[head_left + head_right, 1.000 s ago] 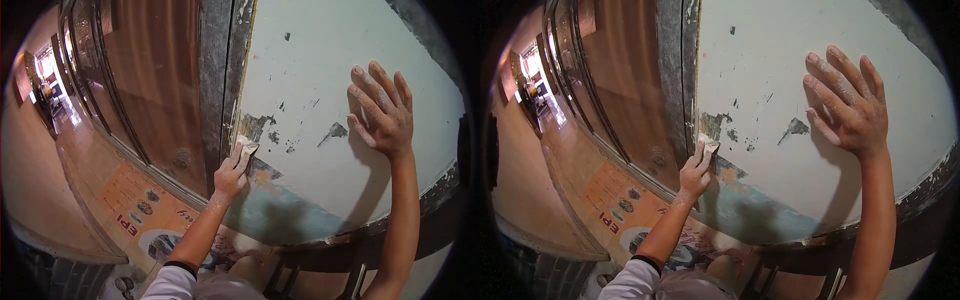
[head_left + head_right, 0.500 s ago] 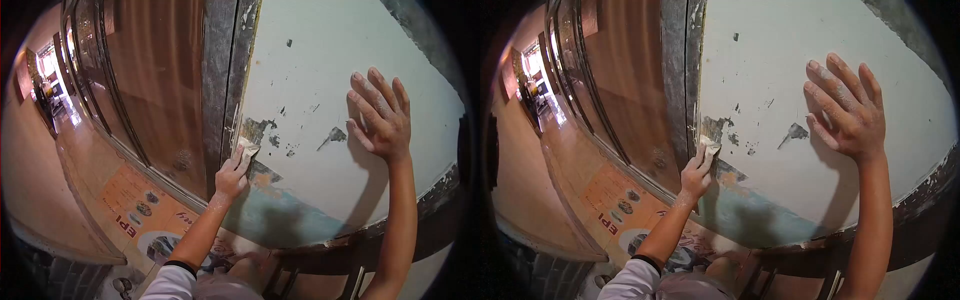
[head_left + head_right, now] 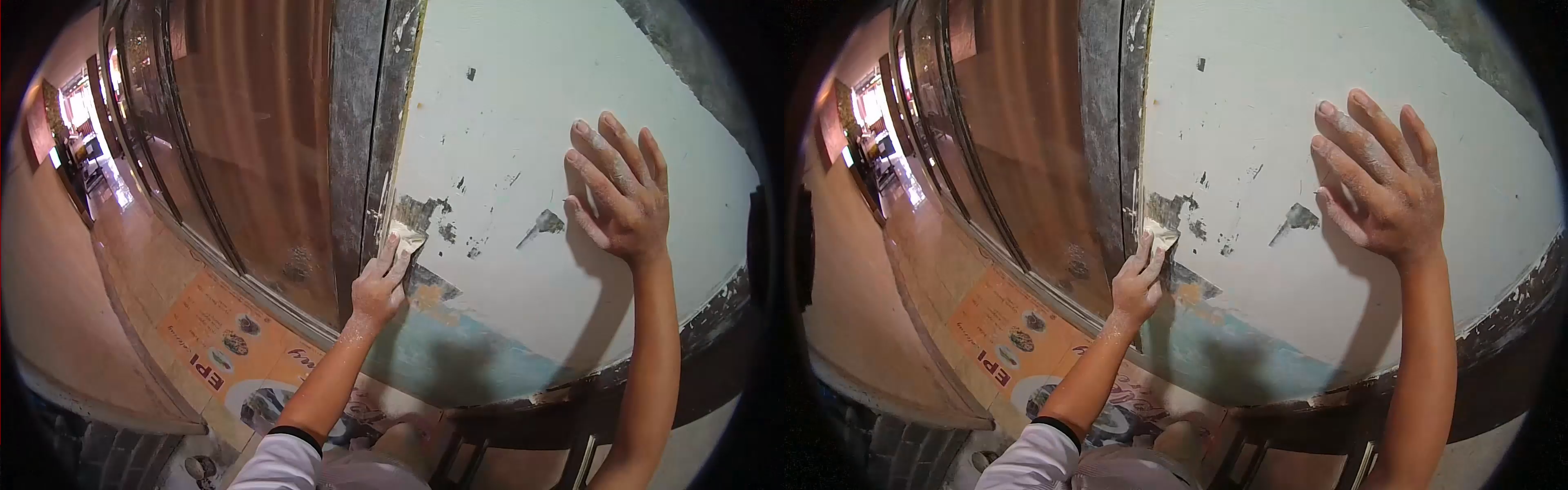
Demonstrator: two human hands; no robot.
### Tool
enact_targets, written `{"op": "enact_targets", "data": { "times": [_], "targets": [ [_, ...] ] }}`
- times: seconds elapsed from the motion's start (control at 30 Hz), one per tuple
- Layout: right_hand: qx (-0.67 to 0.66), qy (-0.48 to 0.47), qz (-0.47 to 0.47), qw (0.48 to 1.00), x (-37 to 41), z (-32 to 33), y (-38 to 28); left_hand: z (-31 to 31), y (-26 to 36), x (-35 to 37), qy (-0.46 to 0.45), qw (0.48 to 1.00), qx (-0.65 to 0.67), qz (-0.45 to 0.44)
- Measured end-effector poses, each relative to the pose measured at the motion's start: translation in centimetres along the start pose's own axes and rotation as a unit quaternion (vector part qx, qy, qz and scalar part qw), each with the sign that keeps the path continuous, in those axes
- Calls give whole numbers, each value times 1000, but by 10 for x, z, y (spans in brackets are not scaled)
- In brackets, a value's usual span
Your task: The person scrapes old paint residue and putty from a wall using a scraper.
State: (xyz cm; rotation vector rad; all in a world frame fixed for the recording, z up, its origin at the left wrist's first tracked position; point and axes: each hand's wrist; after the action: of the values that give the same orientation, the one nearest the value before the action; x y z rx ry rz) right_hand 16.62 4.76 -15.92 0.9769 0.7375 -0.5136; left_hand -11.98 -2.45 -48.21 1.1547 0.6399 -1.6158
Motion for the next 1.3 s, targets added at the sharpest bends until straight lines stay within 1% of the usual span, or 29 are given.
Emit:
{"op": "enact_targets", "data": {
  "times": [0.17, 0.3, 0.43, 0.67, 0.7, 0.8, 0.83, 0.87, 1.03, 1.2, 1.27, 1.3],
  "targets": [
    [-7, 4, 8, 1000, -2, 1, 0, 9, 10, -17, 28, 999, 12, -11],
    [-7, -1, 7, 1000, -2, 2, 0, 6, 5, -14, 40, 999, 6, -19],
    [-10, -4, 0, 1000, -2, 3, -1, 9, 7, -24, 37, 999, 21, -14],
    [-13, -4, -4, 1000, -1, 1, -1, 7, 7, -22, 13, 1000, 5, 1],
    [-14, -5, -2, 1000, -1, 1, -1, 9, 9, -27, 33, 999, 6, -7],
    [-13, 5, -1, 1000, -1, 0, -1, 11, 8, -29, 39, 999, 5, -19],
    [-16, -3, -3, 1000, -1, 2, -1, 15, 11, -27, 2, 1000, 23, 17],
    [-15, -3, -4, 1000, -1, 1, -1, 15, 10, -28, 2, 1000, 23, 16],
    [-10, 7, 4, 1000, -2, 2, -2, 18, 14, -40, 34, 999, 38, 10],
    [-12, 3, 4, 1000, -2, 3, 1, 11, 8, -32, 25, 1000, 2, -11],
    [-12, 0, 7, 1000, -2, 3, 1, 13, 12, -39, 55, 998, 31, -12],
    [-15, 4, 6, 1000, -2, 1, 0, 15, 14, -44, 63, 998, 6, -27]
  ]
}}
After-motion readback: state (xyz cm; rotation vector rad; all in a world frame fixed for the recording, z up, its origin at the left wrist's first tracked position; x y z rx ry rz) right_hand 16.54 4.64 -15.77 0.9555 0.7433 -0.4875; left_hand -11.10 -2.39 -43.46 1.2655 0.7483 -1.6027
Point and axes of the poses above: each hand's wrist, its own x-axis away from the middle knuckle, its own z-axis out of the back of the hand, y = z × x, and after that the axes turned 15 degrees about -z, right-handed
